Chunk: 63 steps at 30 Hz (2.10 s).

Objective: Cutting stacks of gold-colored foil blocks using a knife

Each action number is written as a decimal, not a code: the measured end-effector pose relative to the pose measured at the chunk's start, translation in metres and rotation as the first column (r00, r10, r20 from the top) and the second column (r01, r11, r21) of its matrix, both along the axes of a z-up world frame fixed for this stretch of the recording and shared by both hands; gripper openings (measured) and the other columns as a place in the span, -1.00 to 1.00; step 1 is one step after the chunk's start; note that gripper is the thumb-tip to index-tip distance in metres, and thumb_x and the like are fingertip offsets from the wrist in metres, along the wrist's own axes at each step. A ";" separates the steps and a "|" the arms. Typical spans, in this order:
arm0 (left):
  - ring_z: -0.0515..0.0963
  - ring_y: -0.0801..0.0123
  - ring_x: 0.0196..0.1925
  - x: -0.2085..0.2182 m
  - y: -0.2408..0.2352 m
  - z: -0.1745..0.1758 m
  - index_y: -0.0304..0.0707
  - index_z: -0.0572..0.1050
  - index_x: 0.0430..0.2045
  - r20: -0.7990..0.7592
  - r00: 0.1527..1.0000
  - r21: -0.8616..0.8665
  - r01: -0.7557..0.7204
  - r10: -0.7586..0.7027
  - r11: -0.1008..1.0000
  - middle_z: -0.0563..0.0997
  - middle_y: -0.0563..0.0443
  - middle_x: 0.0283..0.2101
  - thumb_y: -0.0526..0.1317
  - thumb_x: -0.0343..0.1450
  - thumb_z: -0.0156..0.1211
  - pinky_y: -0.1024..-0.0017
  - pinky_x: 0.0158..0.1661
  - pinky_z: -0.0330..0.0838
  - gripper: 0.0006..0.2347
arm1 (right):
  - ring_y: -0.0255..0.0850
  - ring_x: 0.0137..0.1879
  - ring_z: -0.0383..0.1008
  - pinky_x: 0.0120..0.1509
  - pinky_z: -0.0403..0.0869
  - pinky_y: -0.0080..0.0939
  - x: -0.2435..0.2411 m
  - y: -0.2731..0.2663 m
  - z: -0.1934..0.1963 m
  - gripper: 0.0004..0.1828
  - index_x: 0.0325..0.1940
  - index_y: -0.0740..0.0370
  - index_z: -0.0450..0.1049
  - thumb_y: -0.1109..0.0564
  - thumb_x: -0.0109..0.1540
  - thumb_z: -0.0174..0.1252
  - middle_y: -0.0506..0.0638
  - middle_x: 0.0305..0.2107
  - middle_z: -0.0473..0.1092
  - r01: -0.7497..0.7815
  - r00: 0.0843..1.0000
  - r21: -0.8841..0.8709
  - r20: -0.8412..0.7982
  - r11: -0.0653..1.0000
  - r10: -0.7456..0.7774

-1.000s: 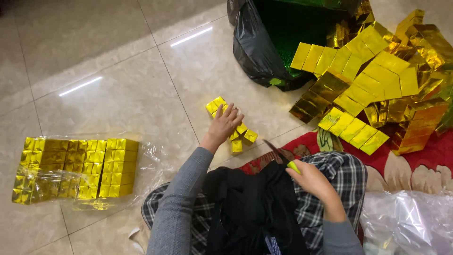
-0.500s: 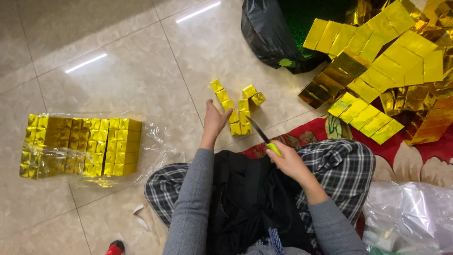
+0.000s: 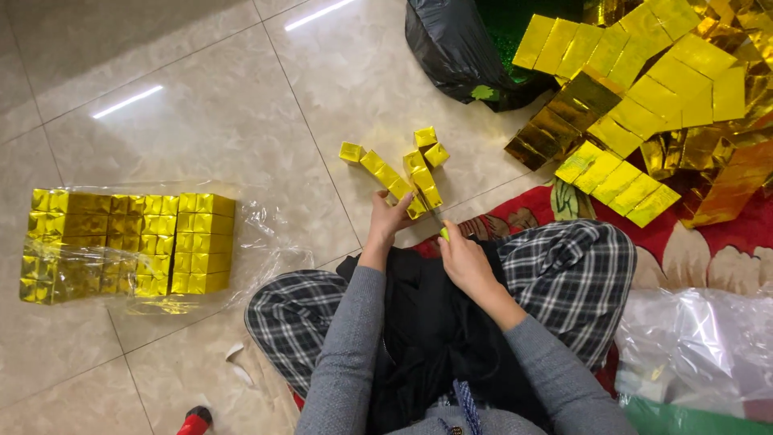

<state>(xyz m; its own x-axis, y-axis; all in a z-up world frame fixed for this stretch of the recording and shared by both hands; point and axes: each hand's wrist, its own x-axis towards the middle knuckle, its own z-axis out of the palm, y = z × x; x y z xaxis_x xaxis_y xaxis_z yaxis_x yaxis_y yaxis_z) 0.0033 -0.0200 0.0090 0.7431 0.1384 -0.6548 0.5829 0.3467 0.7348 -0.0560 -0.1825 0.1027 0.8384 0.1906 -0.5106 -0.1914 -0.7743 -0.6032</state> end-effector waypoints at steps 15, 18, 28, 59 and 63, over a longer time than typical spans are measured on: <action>0.56 -0.34 -0.13 -0.001 -0.002 0.012 -0.57 -0.09 0.22 0.005 1.000 0.050 0.007 -0.007 0.999 0.26 -0.70 -0.02 -0.19 0.38 0.30 -0.05 -0.21 0.61 -0.30 | 0.26 -0.25 0.55 -0.23 0.49 0.15 0.009 0.005 -0.076 -0.66 0.01 0.32 0.19 0.00 0.37 -0.31 0.37 -0.34 0.48 -0.096 0.995 -0.139 -0.019 0.986 0.095; 0.57 -0.30 -0.15 0.000 -0.003 0.018 -0.57 -0.08 0.23 0.008 1.000 0.057 0.017 -0.018 0.998 0.27 -0.69 -0.03 -0.16 0.37 0.32 -0.04 -0.23 0.62 -0.28 | 0.22 -0.29 0.54 -0.29 0.48 0.11 0.018 0.004 -0.086 -0.69 -0.08 0.31 0.21 0.02 0.38 -0.30 0.36 -0.38 0.48 -0.087 0.996 -0.112 -0.005 0.990 0.087; 0.22 -0.38 0.31 0.002 -0.004 0.038 -0.53 -0.13 0.28 0.064 0.986 0.528 0.099 -0.156 0.844 0.03 -0.70 0.27 -0.08 0.24 0.43 -0.23 0.19 0.23 -0.11 | 0.34 -0.15 0.52 -0.16 0.45 0.22 0.033 0.000 -0.089 -0.67 -0.17 0.24 0.22 -0.08 0.36 -0.24 0.41 -0.35 0.46 0.023 0.998 -0.105 0.057 0.994 -0.017; 0.47 -0.34 0.05 -0.001 0.053 -0.041 -0.39 0.21 0.09 0.004 0.971 0.909 0.096 -0.239 0.406 0.35 -0.34 0.04 -0.35 0.19 0.41 -0.11 0.06 0.40 -0.40 | 0.15 0.15 0.36 0.15 0.39 0.05 0.069 0.008 -0.111 -0.48 0.24 0.46 0.17 0.14 0.30 0.11 0.38 -0.01 0.31 0.395 0.875 0.469 0.071 0.790 -0.480; 0.50 -0.35 0.00 -0.010 0.050 -0.040 -0.36 0.21 0.06 -0.028 0.976 0.911 0.114 -0.215 0.396 0.34 -0.34 0.01 -0.33 0.18 0.43 -0.11 0.02 0.44 -0.40 | -0.17 -0.04 0.37 0.02 0.41 -0.14 0.074 0.006 -0.124 -0.64 0.13 0.27 0.29 0.18 0.27 0.13 0.06 -0.16 0.35 0.374 0.868 0.545 0.080 0.750 -0.491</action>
